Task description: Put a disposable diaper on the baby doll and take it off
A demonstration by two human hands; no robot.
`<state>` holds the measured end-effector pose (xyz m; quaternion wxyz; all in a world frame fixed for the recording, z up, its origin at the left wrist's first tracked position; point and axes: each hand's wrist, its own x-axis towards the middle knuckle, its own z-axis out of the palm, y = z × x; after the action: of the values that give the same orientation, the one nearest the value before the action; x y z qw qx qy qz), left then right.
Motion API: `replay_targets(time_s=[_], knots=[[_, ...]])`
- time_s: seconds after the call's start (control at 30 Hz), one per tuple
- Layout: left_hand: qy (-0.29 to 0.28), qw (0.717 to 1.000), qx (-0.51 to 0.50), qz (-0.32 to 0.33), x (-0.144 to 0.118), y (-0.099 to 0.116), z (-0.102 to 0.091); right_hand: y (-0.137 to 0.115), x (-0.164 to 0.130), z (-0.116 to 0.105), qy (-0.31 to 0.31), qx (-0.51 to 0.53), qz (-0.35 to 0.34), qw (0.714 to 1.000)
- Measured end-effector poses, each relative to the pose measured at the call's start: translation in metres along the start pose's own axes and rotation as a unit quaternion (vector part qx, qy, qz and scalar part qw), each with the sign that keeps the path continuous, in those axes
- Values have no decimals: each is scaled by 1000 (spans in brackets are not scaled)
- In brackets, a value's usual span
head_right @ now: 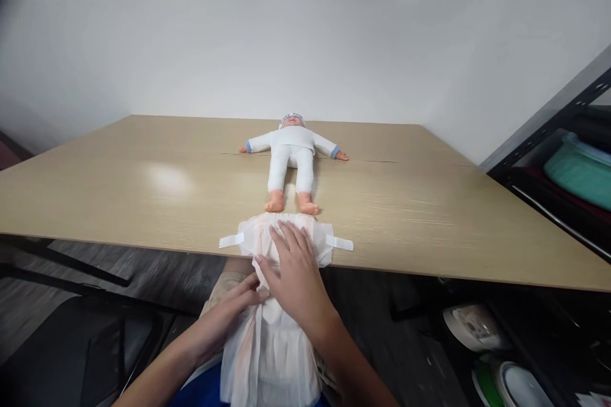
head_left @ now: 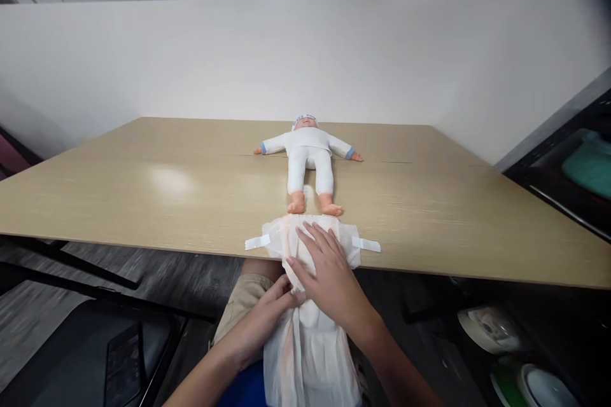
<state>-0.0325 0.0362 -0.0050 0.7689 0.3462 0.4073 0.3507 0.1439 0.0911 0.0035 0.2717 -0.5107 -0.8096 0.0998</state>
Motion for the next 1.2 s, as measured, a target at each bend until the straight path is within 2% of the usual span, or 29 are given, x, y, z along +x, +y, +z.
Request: replay_targets(time_s=[0.07, 0.17, 0.23, 0.3, 0.33, 0.4, 0.43, 0.5, 0.53, 0.6, 0.67, 0.77, 0.87, 1.13, 1.2], knots=[[-6, 994, 111, 8, -12, 13, -10, 14, 8, 7, -25, -27, 8, 999], [-37, 949, 311, 34, -31, 49, -25, 26, 10, 13, -52, -59, 14, 997], [-55, 911, 399, 89, -34, 81, -33, 28, 9, 15, -52, -70, 15, 996], [-46, 860, 472, 188, -20, 112, -39, 27, 9, 15, -47, -72, 17, 996], [-38, 820, 517, 242, -6, 126, -42, 26, 9, 15, -45, -72, 18, 996], [-29, 705, 620, 342, 35, 150, -49, 24, 9, 15, -44, -71, 19, 996], [-6, 649, 665, 369, 59, 160, -53, 24, 9, 15, -43, -71, 19, 996], [45, 554, 747, 365, 110, 174, -60, 24, 9, 15, -44, -73, 17, 996], [38, 515, 781, 350, 133, 179, -64, 25, 9, 15, -43, -73, 16, 996], [-16, 447, 830, 333, 173, 184, -67, 26, 9, 16, -38, -71, 15, 997], [-82, 397, 851, 333, 200, 186, -66, 28, 8, 17, -27, -70, 12, 997], [-149, 351, 854, 353, 222, 186, -57, 30, 6, 19, 0, -87, -6, 996], [-189, 314, 842, 396, 230, 187, -46, 36, 5, 22, 23, -127, -37, 991], [-209, 270, 781, 523, 255, 190, -31, 75, 8, 37, 29, -204, -117, 971], [-216, 276, 760, 547, 261, 193, -29, 84, 10, 41, 29, -201, -124, 971]])
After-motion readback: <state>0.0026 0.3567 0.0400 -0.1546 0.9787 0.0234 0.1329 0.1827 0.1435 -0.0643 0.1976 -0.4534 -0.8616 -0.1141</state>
